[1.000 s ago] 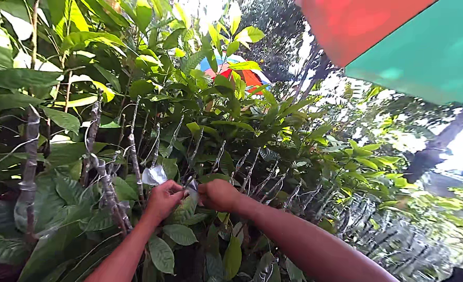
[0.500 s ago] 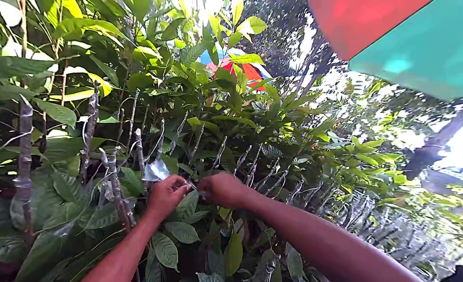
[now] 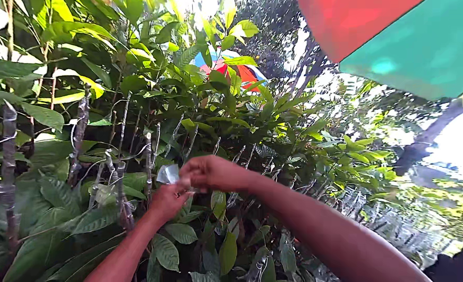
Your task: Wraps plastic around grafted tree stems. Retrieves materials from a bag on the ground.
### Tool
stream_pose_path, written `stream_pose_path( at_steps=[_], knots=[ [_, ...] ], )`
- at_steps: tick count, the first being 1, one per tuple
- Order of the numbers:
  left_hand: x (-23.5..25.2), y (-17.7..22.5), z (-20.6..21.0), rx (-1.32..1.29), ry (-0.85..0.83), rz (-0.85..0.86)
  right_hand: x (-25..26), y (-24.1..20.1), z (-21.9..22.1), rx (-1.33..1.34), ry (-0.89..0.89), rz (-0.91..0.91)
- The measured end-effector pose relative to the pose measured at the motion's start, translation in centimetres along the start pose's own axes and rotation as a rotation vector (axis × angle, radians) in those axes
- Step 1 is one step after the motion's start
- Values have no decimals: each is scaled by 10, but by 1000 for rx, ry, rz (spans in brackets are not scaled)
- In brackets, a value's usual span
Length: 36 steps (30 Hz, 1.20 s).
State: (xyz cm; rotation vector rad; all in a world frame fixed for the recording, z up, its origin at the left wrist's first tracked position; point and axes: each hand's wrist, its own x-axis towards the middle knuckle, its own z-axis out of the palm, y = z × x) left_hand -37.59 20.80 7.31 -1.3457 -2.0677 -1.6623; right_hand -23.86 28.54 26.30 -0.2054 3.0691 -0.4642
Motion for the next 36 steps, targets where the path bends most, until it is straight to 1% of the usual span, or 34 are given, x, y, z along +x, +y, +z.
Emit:
stream_pose_path(
  at_steps=[1,2,3,4,5,6,7,8,9,10,12,13,14,15,17,18,19,21,22,23,24,26,27,28,29,30,32,34,36],
  knots=[
    [0,-1,4,31,-32,29,6,14,-14,4,8,7],
    [0,-2,4,47,-30,55,9,29,-23,-185,33,34],
    [0,-3,1,55,-2,67,9,37,-24,-456,46,84],
    [0,-3,-3,53,33,64,6,36,-16,-615,41,121],
    [0,-2,-6,44,67,53,-1,26,-7,-648,17,123],
    [-1,1,-7,44,91,48,-6,12,-1,-558,8,93],
    [-1,4,-6,56,99,58,-7,4,-2,-363,23,31],
    [-2,7,-3,79,81,71,-3,5,-6,-169,34,-14],
    [-2,9,0,108,39,83,5,14,-14,-77,39,-40],
    [-2,10,2,119,10,93,11,27,-21,-159,48,-27],
    [0,8,-2,97,40,96,16,44,-17,-524,76,67],
    [1,7,-7,62,67,76,13,38,-9,-581,64,91],
    [1,9,-11,19,92,53,8,27,-2,-539,65,69],
    [1,12,-13,-7,101,40,6,15,-1,-382,70,21],
    [2,21,-13,11,30,8,11,12,-9,18,87,-42],
    [2,24,-12,27,-11,0,15,21,-17,75,91,-55],
    [2,24,-10,32,-22,7,18,31,-24,-52,99,-41],
    [3,21,-15,7,9,15,19,38,-20,-499,144,24],
    [3,20,-17,-9,27,12,16,30,-14,-595,134,39],
    [3,19,-18,-13,41,15,12,18,-12,-567,100,47],
    [4,19,-17,-6,44,25,9,10,-12,-426,72,27],
    [4,20,-13,26,3,48,12,14,-20,-138,26,-33],
    [5,20,-11,33,-21,70,15,21,-25,-122,-11,-53],
    [5,20,-11,34,-43,94,17,28,-28,-213,-27,-61],
    [5,20,-13,23,-43,125,19,33,-26,-362,-29,-51],
    [6,20,-14,-4,-24,156,20,34,-21,-486,-25,-32],
    [5,21,-11,-53,40,198,18,30,-10,-569,24,-30],
    [4,23,-4,-75,112,212,17,30,-7,-477,28,21],
    [5,21,-2,-74,209,215,12,37,-13,-311,6,86]
  ],
)
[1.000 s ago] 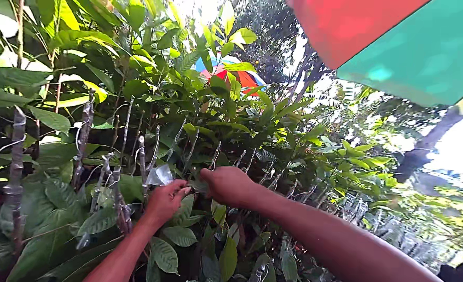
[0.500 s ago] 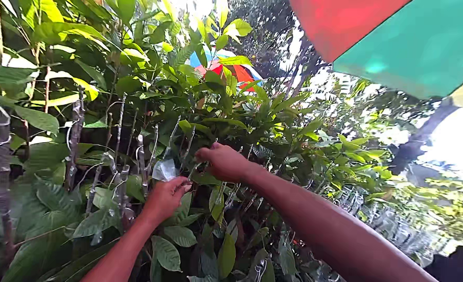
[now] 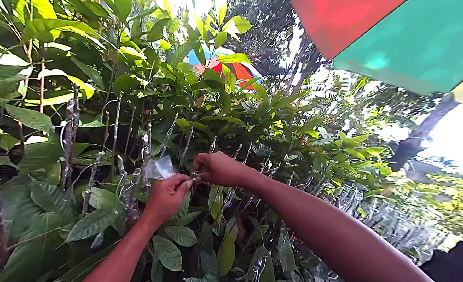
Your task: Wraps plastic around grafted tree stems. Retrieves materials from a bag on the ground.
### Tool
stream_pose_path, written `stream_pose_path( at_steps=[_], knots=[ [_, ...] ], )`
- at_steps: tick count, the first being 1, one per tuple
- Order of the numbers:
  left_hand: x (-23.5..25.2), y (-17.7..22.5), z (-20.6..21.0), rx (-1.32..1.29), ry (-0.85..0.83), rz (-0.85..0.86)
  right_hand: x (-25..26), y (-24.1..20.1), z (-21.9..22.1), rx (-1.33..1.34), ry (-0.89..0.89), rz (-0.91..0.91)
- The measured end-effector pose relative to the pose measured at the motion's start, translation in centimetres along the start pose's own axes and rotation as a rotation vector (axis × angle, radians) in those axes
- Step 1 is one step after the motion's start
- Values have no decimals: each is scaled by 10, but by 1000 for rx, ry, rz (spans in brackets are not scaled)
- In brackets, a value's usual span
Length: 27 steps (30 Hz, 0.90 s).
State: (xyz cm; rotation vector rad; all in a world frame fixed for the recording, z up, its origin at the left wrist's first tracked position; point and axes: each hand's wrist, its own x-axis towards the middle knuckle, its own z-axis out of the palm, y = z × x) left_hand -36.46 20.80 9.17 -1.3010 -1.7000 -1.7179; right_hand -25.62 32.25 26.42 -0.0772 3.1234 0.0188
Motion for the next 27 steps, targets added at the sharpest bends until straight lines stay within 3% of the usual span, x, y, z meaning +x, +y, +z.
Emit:
stream_pose_path(
  at_steps=[5,9,12,15,19,22,24,27],
  knots=[
    [5,-1,-8,-27,113,-95,-36,-1,-22,144,-9,48],
    [3,11,10,40,-37,-68,-27,-21,-32,-109,71,-143],
    [0,17,15,39,-156,-75,10,4,-16,-276,126,-110],
    [5,16,-1,-70,-47,-173,10,7,20,-251,58,-16],
    [7,17,-7,-143,2,-202,-11,-44,13,-431,111,-167],
    [5,21,3,-170,-67,-203,19,-7,2,-440,157,-123],
    [8,20,-4,-217,-7,-232,24,11,16,-344,134,-74],
    [11,15,-21,-232,68,-236,-5,-28,35,-450,147,-181]
  ],
)
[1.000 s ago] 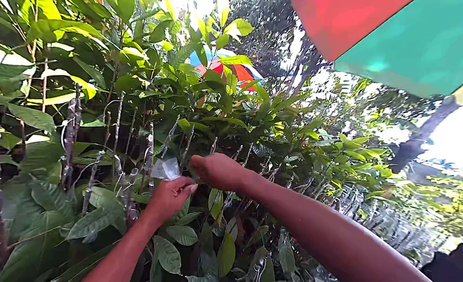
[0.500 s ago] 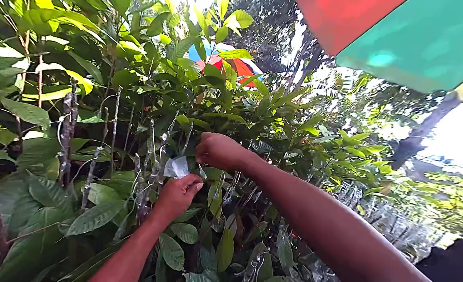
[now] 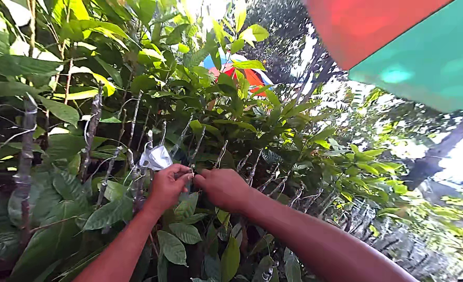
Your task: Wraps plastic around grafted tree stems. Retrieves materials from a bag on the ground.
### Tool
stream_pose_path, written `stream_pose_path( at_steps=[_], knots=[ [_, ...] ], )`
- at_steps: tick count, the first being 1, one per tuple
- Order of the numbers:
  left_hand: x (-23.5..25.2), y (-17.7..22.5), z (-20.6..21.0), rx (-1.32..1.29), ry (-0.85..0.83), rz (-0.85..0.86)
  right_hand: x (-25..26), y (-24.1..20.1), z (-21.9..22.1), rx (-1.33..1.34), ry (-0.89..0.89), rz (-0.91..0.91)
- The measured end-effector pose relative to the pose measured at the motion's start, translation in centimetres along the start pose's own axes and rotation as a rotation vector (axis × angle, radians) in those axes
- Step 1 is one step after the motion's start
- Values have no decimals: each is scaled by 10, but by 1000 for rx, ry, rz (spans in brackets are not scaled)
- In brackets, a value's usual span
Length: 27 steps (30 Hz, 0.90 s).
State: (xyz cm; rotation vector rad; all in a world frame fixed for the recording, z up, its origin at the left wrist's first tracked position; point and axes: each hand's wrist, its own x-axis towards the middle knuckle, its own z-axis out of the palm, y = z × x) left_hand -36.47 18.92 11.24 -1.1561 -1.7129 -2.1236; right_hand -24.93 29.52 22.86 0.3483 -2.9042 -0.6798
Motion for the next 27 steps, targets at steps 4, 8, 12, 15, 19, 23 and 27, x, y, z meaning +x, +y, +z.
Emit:
stream_pose_path(
  at_steps=[4,8,12,15,19,23,27],
  knots=[
    [-2,-2,10,-1,-102,17,18,6,-23,-100,114,-109],
    [0,-8,5,-150,12,-27,32,48,17,209,74,-48],
    [7,1,-10,-154,126,-109,-2,-20,53,191,53,-210],
    [3,1,-4,-98,56,-66,-10,-52,23,101,-54,-320],
    [-3,-13,6,-78,-28,47,26,-1,-18,171,225,-126],
    [1,-16,5,-217,1,31,38,44,11,906,139,300],
    [1,-22,3,-258,40,108,22,32,29,1312,6,335]
  ],
)
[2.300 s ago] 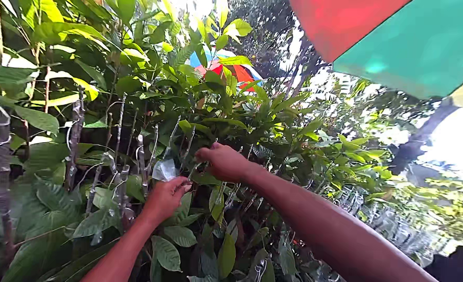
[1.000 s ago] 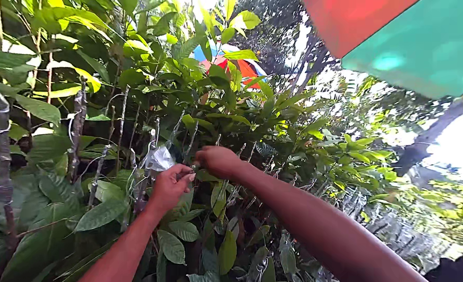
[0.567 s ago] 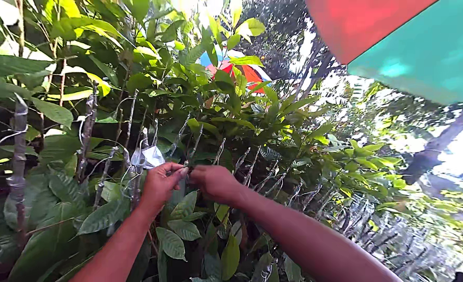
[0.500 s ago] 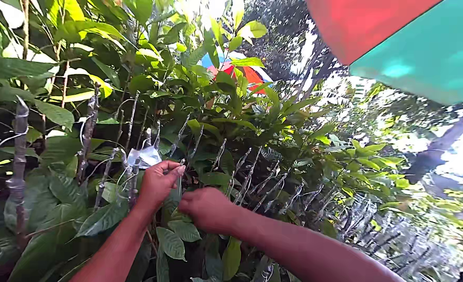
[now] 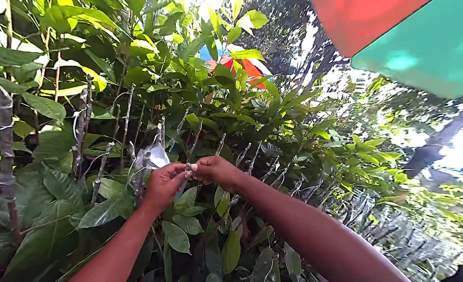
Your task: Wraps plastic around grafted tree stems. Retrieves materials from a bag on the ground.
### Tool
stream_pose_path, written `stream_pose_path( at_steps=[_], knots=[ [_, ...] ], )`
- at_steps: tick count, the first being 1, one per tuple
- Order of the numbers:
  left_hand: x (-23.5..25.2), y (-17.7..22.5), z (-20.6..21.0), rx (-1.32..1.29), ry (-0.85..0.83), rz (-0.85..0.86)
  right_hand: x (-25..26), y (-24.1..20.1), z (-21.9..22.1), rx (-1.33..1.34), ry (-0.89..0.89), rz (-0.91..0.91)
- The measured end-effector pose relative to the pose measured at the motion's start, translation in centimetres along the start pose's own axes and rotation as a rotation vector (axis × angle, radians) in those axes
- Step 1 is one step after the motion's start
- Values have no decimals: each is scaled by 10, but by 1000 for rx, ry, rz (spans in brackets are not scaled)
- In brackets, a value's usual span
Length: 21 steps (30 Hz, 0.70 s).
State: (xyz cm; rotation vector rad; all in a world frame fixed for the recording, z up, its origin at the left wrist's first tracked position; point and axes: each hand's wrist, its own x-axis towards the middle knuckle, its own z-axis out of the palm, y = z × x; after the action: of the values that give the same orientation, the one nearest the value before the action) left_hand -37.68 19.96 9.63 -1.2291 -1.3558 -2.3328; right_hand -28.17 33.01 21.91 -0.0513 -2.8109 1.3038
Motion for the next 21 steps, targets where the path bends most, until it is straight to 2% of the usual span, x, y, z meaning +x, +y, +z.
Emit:
stream_pose_path(
  at_steps=[2,6,7,10,11,12,13,16,17,19,21],
  knots=[
    [0,0,1,-8,28,4,-4,3,3,-117,-4,-103],
    [2,4,5,-17,13,-80,2,2,12,-340,334,-151],
    [2,5,6,-41,13,-115,2,6,13,-454,393,-226],
    [3,7,4,-87,37,-150,3,24,15,-946,471,-743],
    [3,7,2,-92,17,-146,4,26,13,-1027,475,-842],
    [3,7,0,-97,-11,-141,3,27,9,-1061,465,-852],
    [3,7,0,-97,-33,-133,1,25,4,-1060,439,-781],
    [5,5,0,-79,29,-109,-14,13,-7,-949,250,-339],
    [7,6,0,-67,64,-112,-21,9,-2,-858,136,-266],
    [9,8,3,-7,82,-136,-41,0,18,-610,-118,-319],
    [8,11,15,126,20,-160,-53,-11,21,-521,-251,-364]
  ],
)
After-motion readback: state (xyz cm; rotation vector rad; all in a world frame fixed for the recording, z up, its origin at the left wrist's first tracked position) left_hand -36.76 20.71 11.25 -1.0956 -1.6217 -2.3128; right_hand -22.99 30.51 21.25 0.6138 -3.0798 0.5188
